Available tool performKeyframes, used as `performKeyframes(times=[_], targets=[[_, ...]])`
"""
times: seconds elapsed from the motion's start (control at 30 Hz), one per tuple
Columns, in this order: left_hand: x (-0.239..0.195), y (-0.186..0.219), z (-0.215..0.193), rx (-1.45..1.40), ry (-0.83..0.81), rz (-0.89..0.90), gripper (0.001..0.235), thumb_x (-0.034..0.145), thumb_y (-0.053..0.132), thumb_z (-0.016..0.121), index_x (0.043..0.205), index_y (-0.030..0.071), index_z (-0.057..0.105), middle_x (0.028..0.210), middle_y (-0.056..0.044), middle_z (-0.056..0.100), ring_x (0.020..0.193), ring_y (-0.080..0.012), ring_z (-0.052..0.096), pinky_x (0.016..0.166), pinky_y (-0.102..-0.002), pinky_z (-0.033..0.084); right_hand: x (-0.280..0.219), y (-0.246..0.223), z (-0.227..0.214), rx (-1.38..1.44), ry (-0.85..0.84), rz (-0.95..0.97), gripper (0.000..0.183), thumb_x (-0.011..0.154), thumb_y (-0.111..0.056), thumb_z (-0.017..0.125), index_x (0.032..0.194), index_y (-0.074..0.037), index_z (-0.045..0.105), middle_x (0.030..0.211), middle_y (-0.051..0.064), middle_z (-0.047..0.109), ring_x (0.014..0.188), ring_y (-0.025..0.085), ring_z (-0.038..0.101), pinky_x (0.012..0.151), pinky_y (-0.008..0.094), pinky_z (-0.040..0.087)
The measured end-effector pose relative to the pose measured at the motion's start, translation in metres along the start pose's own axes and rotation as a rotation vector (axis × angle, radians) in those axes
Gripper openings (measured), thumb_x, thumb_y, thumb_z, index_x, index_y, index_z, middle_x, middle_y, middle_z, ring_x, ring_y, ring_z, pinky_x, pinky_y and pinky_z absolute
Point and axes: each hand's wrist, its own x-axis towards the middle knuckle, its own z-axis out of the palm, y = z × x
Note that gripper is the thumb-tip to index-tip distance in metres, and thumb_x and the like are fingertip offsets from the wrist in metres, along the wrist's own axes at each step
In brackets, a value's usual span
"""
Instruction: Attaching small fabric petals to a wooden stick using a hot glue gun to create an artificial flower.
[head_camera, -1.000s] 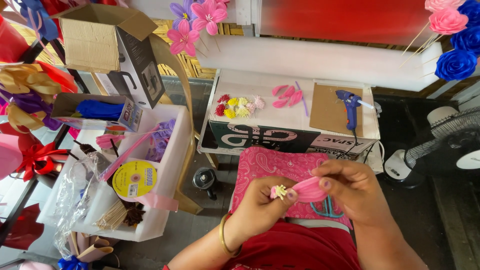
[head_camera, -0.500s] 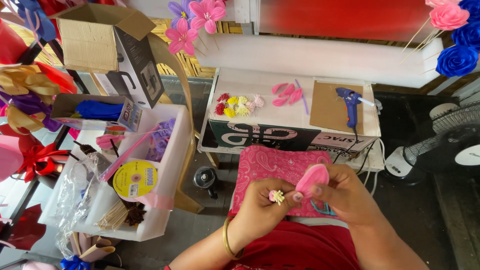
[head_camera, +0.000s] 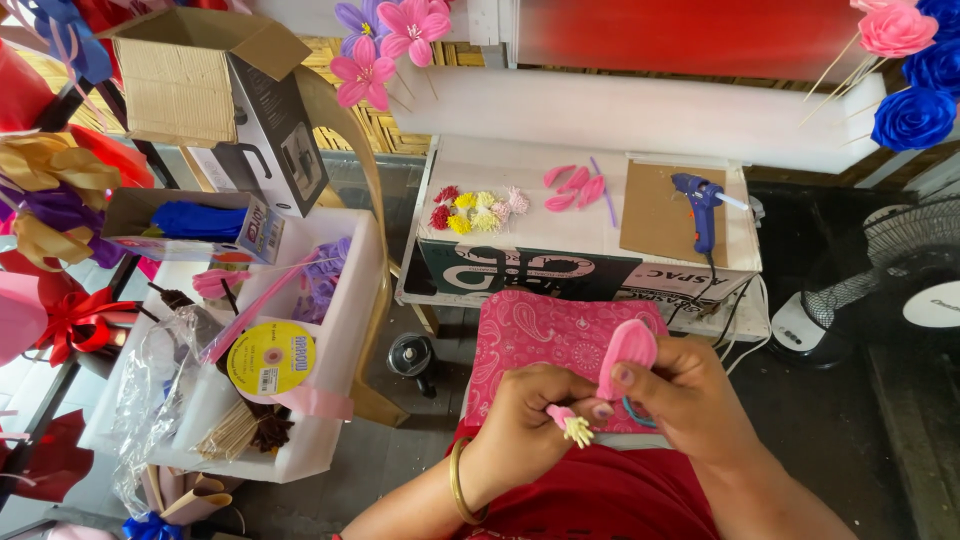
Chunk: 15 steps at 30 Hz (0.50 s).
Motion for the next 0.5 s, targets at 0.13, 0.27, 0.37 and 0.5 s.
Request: performKeyframes(times=[0.13, 0.27, 0.37, 0.5], targets=[[0.001, -0.007, -0.002, 0.068, -0.044, 0.202, 0.014, 0.095, 0.019, 0.076, 0.089, 0.008, 0.070, 0.071, -0.006, 0.067, 0.060, -0.0193, 0.061, 0.060, -0.033, 0.049, 0.008, 0.014, -0.005, 0.369, -0.154, 0.237, 0.027, 0.093, -0.020, 0.074, 0.072, -0.004, 0.073, 0.049, 0.001, 0.047, 0.042, 0.011, 0.035, 0.040, 0.028, 0.027], [0.002, -0.011, -0.003, 0.065, -0.059, 0.348, 0.012, 0.099, 0.018, 0.073, 0.093, 0.008, 0.069, 0.078, -0.006, 0.069, 0.063, -0.0216, 0.065, 0.060, -0.033, 0.052, 0.011, 0.027, -0.010, 0.629, -0.241, 0.464, 0.022, 0.092, -0.016, 0.076, 0.075, -0.003, 0.077, 0.050, 0.002, 0.052, 0.039, 0.009, 0.037, 0.038, 0.023, 0.028], [0.003, -0.020, -0.004, 0.079, -0.044, 0.354, 0.016, 0.100, 0.022, 0.071, 0.093, 0.008, 0.069, 0.077, -0.005, 0.069, 0.062, -0.0178, 0.064, 0.057, -0.031, 0.052, 0.007, 0.034, -0.013, 0.625, -0.140, 0.489, 0.018, 0.092, -0.014, 0.076, 0.078, -0.003, 0.078, 0.054, 0.003, 0.055, 0.041, 0.009, 0.040, 0.037, 0.021, 0.030], [0.009, -0.015, -0.009, 0.019, -0.044, 0.145, 0.019, 0.093, 0.023, 0.078, 0.099, 0.006, 0.074, 0.074, -0.004, 0.066, 0.058, -0.0110, 0.052, 0.054, -0.028, 0.044, 0.011, 0.006, -0.004, 0.227, -0.020, 0.235, 0.029, 0.091, -0.026, 0.076, 0.070, -0.005, 0.074, 0.047, 0.001, 0.048, 0.039, 0.010, 0.039, 0.037, 0.025, 0.031]])
